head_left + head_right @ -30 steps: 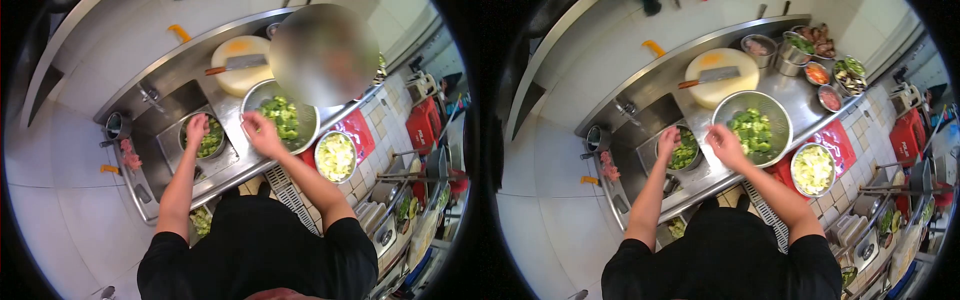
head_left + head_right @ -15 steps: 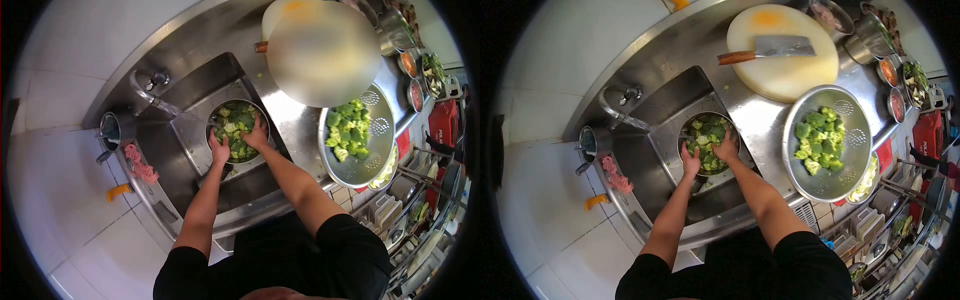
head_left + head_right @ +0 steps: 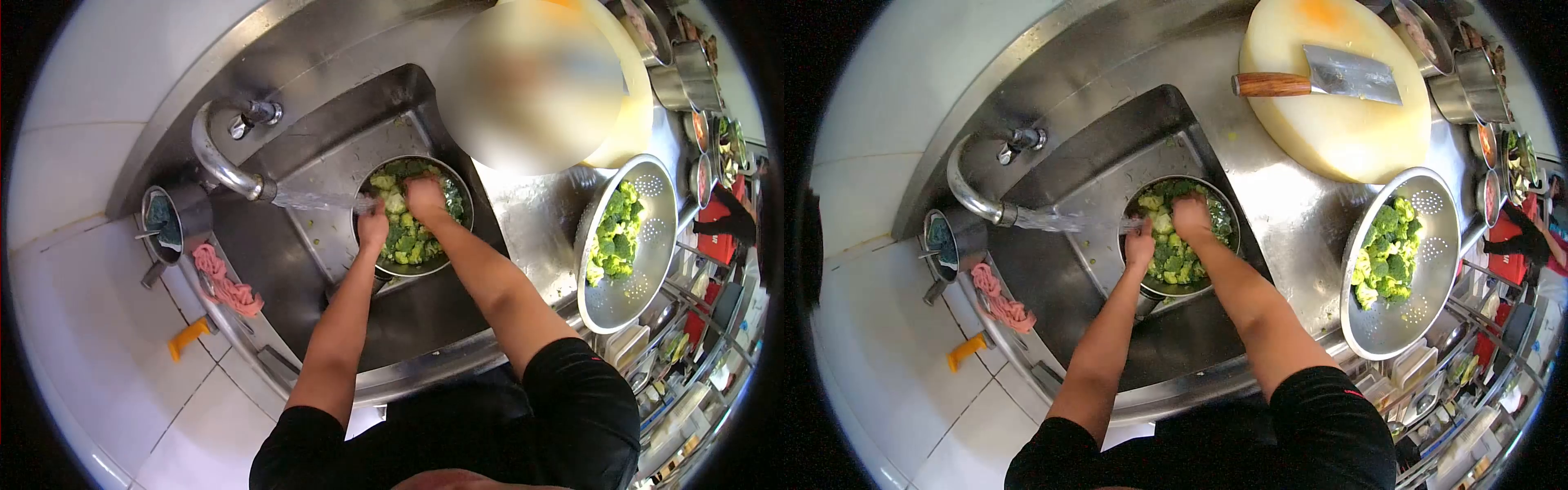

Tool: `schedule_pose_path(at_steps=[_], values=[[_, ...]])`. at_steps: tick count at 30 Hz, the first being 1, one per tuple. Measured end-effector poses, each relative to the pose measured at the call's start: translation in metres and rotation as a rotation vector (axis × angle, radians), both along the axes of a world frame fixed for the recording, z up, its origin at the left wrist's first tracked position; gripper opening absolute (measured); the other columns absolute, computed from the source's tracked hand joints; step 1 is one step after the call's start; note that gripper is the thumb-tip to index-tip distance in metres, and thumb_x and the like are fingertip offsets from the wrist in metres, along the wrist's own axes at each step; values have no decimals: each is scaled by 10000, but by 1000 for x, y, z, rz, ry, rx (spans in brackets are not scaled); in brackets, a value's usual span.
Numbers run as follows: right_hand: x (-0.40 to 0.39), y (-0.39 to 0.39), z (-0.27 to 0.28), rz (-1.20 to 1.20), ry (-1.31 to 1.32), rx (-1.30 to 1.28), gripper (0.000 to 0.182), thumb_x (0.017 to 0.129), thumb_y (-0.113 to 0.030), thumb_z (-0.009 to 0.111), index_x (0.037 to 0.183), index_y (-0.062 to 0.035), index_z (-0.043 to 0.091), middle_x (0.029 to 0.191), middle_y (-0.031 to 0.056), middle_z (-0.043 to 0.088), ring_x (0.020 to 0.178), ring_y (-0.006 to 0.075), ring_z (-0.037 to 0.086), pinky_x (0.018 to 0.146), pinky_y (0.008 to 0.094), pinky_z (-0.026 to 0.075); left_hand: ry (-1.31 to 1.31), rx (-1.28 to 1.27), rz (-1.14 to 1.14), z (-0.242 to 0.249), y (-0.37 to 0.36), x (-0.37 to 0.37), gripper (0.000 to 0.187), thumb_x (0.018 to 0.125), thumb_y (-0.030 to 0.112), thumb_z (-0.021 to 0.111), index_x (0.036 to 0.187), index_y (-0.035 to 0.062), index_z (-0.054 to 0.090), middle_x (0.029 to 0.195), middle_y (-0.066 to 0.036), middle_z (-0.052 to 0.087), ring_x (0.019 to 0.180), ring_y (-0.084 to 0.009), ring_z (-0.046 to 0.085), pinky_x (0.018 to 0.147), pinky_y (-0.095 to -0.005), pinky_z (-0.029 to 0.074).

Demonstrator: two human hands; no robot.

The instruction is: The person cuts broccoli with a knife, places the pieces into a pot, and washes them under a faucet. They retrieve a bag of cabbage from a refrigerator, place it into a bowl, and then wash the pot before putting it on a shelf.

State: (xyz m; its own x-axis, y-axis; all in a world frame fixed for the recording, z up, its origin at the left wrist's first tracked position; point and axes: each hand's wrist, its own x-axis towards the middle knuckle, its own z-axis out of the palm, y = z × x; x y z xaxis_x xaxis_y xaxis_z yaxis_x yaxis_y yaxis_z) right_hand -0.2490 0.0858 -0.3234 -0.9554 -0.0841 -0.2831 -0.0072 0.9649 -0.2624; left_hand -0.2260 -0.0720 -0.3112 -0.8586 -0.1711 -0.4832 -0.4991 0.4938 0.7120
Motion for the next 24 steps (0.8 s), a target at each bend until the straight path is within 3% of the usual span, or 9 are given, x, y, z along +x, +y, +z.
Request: schedule_pose_path(at_steps=[2,6,10,13,15,17,18,21,24], values=[[12,5,29,-256,311,-301,169,819,-131,621,916,-50,733,898,175,714,922,365,660,979,460,469,-112,-171,-7,0,1,-1,679,975,506,528,1212,-129,578,1180,-366,602,1155,-513,545,966,-493,443],[66,25,157,-292,-412,-159,212,860,-106,613,1026,-48,733,1130,203,690,1042,365,661,930,432,532,-18,-68,-31,3,0,3,634,973,476,540,1199,-114,592,1133,-361,619,1100,-520,566,931,-504,456],[125,50,184,-31,-910,143,356,865,-269,683,1127,-28,703,1137,234,688,1106,336,666,914,436,547,158,-105,-230,33,5,0,590,951,386,610,1365,-18,494,1346,-312,507,1275,-469,458,1045,-486,396],[94,45,187,-369,-624,-412,459,898,-324,642,1241,-20,658,1181,232,676,1084,406,655,942,434,528,341,-183,-460,53,13,-14,647,932,351,643,1470,68,421,1456,-284,435,1362,-449,394,1099,-484,359],[78,31,134,-634,-241,-566,718,897,-460,633,1477,-86,435,1351,289,552,1251,455,528,1059,457,435,240,-185,-536,62,19,-30,726,924,401,650,1527,136,343,1471,-272,430,1366,-437,409,1101,-479,362],[53,26,93,-775,-276,-390,860,876,-563,621,1538,-101,327,1472,294,432,1359,439,429,1101,463,392,-43,-36,-378,59,18,-39,780,922,462,636,1547,132,305,1523,-247,368,1400,-408,373,1118,-471,341],[42,14,87,-781,-284,-392,860,876,-563,621,1538,-101,327,1472,294,432,1359,439,429,1101,463,392,-318,110,-207,55,17,-39,837,920,523,623,1567,129,267,1575,-222,307,1433,-379,336,1136,-464,320],[25,3,44,-1089,-428,-346,922,812,-610,677,1474,-20,425,1486,268,435,1368,414,432,1089,445,398,-374,102,-58,9,18,-19,1008,863,683,583,1580,87,201,1604,-188,272,1465,-346,290,1146,-459,298],[43,15,-37,-1115,-445,-807,941,818,-624,656,1481,-3,410,1517,249,402,1386,388,415,1090,474,388,-555,119,309,20,37,-11,1067,812,718,612,1553,33,265,1582,-171,325,1433,-327,343,1143,-484,288]])
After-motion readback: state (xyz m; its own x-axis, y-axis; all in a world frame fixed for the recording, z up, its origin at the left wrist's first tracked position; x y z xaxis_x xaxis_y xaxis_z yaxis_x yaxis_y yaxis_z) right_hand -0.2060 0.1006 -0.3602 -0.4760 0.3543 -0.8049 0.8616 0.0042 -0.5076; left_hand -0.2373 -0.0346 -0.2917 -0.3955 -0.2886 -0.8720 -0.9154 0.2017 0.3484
